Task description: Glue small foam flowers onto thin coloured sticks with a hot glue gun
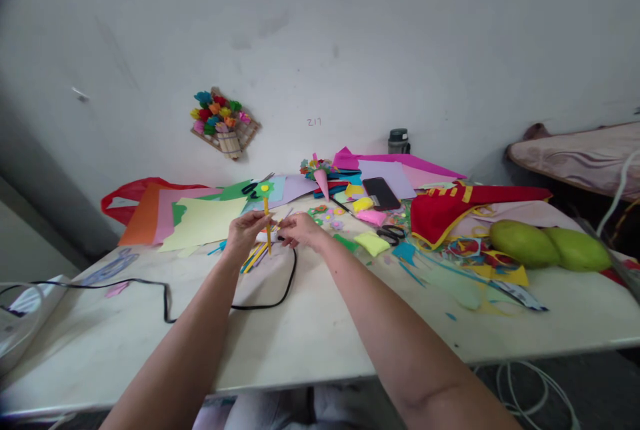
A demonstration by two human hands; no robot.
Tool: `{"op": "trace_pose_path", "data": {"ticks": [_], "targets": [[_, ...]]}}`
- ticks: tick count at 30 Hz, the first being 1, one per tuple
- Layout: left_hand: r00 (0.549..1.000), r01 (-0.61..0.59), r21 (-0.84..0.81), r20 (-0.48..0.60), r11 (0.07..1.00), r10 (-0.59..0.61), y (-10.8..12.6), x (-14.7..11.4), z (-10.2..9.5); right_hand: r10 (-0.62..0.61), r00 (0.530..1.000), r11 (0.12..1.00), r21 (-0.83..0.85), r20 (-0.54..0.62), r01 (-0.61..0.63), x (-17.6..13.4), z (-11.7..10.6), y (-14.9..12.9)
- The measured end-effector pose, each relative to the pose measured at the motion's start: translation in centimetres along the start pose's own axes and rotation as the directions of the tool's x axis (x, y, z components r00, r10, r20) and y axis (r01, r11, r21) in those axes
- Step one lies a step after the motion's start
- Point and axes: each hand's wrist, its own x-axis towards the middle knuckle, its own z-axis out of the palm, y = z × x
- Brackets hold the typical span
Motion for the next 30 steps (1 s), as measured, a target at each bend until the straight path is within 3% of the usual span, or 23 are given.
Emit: {"op": "trace_pose_path", "data": {"ticks": [4,9,20,30], "targets": [[0.999,0.035,0.065,0.024,0.997,-0.036,0.1,-0.1,-0.2,-0.079,0.994,0.968,0.232,-0.079,0.095,0.1,-1.7,-0.6],[0.998,0.021,0.147,0.061,0.989,-0.031,0.3,-0.2,0.1,-0.113,0.994,0.900,0.422,-0.016,0.109,-0.1,-1.8,-1.4],[0.992,-0.069,0.298,0.120,0.952,0.034,-1.3,0.2,0.0,-0.113,0.985,0.867,0.470,-0.133,0.163,0.0,-1.2,-1.4],[0.986,-0.073,0.332,0.167,0.940,0.018,-1.3,0.1,0.2,-0.113,0.983,0.828,0.533,-0.146,0.175,0.1,-1.1,-1.2]]}}
